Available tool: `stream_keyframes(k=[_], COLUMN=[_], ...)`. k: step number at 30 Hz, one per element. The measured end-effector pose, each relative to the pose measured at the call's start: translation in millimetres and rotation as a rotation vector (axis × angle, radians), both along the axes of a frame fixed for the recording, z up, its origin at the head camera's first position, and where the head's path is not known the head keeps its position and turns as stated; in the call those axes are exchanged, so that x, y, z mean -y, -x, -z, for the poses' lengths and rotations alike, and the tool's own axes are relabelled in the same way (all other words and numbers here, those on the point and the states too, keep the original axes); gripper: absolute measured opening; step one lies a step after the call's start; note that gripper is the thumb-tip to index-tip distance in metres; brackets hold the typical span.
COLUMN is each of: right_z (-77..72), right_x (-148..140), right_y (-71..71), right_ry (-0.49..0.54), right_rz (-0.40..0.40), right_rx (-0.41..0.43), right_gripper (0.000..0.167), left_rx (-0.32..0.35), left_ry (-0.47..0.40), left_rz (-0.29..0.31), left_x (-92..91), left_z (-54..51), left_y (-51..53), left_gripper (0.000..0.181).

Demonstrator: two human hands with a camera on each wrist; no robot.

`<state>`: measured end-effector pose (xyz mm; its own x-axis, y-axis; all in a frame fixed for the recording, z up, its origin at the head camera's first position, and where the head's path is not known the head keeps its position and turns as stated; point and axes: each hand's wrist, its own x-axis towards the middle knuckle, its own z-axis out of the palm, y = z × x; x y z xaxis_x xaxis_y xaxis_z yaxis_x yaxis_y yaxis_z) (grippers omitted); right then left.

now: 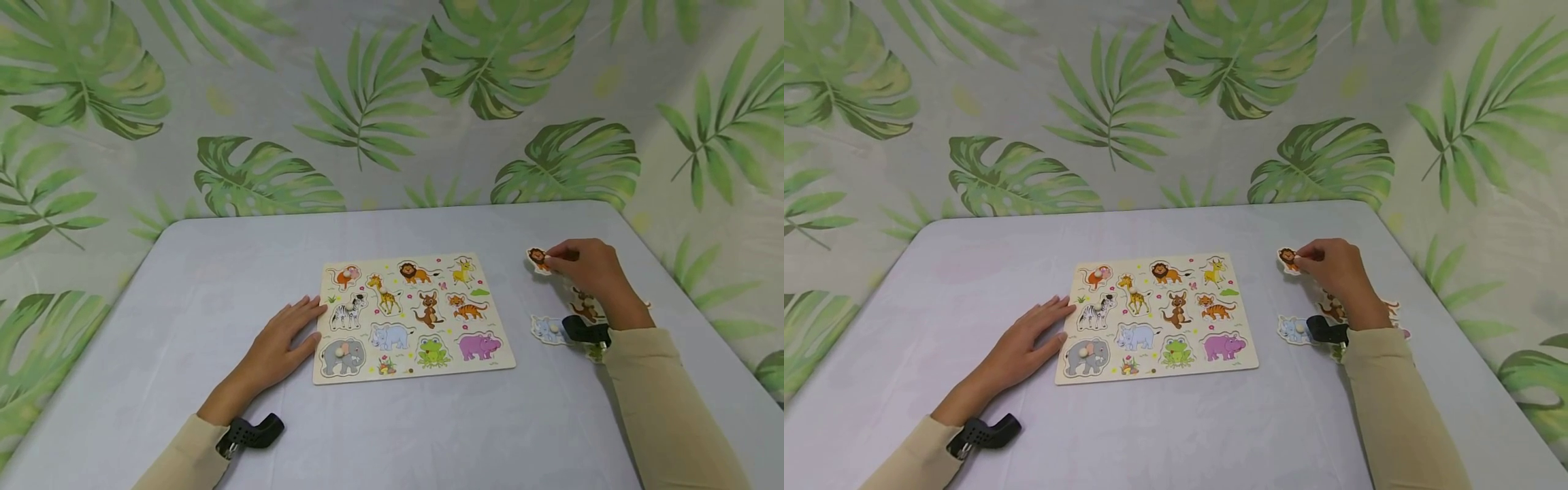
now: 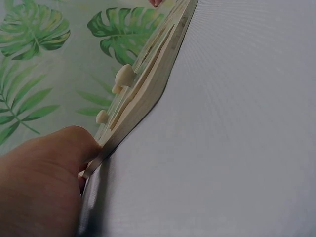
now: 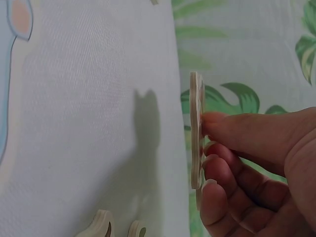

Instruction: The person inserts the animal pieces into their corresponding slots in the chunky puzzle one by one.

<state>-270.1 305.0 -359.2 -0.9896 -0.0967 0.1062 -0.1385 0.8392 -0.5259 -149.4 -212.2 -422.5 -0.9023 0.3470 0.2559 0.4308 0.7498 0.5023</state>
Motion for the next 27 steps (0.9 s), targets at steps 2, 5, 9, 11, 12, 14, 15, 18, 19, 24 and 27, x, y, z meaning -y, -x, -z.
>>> stream_keyframes(k=[2, 5, 9, 11, 12, 14, 15, 18, 19, 24, 27], right_z=[-0.9, -0.7, -1.4, -2.6, -3.3, -4.3, -4.8, -5.6, -5.8, -6.2, -6.3], right_x=[1.5, 2.5, 4.5, 6.1, 6.9, 8.4, 9.2, 11.8, 12.6, 16.0, 17.9], right_y=[0.0, 0.0, -0.4, -0.7, -0.9, -1.1, -1.3, -1.9, -2.2, -2.8, -3.1], right_ry=[0.001, -0.007, -0.013, -0.011, -0.009, -0.008, -0.005, 0.0, 0.0, -0.007, -0.005], right_rz=[-0.003, -0.008, -0.024, -0.035, -0.039, -0.043, -0.044, -0.039, -0.037, -0.043, -0.052], right_rx=[-0.008, -0.013, -0.03, -0.046, -0.054, -0.066, -0.066, -0.061, -0.06, -0.08, -0.102], right_gripper=[0.033, 0.033, 0.033, 0.032, 0.031, 0.031, 0.031, 0.031, 0.031, 0.03, 0.028], left_rx=[0.001, 0.003, 0.004, 0.002, 0.001, 0.0, 0.001, 0.002, 0.002, 0.003, 0.004], left_ry=[-0.001, 0.002, 0.003, 0.003, 0.002, 0.001, 0.0, 0.001, 0.002, -0.002, -0.003], left_rz=[0.002, 0.002, 0.001, 0.002, 0.003, 0.004, 0.004, 0.004, 0.004, 0.005, 0.005], left_x=[0.2, 0.7, 1.0, 0.9, 0.8, 0.7, 0.7, 0.8, 0.8, 0.7, 0.8], left_z=[0.2, 0.7, 1.0, 1.0, 0.9, 0.6, 0.4, -0.3, -0.4, -0.7, -0.8], left_y=[0.0, -0.1, -0.1, 0.3, 0.4, 0.6, 0.5, 0.2, 0.2, 0.1, 0.1], left_gripper=[0.049, 0.049, 0.05, 0.049, 0.049, 0.049, 0.049, 0.049, 0.049, 0.049, 0.049])
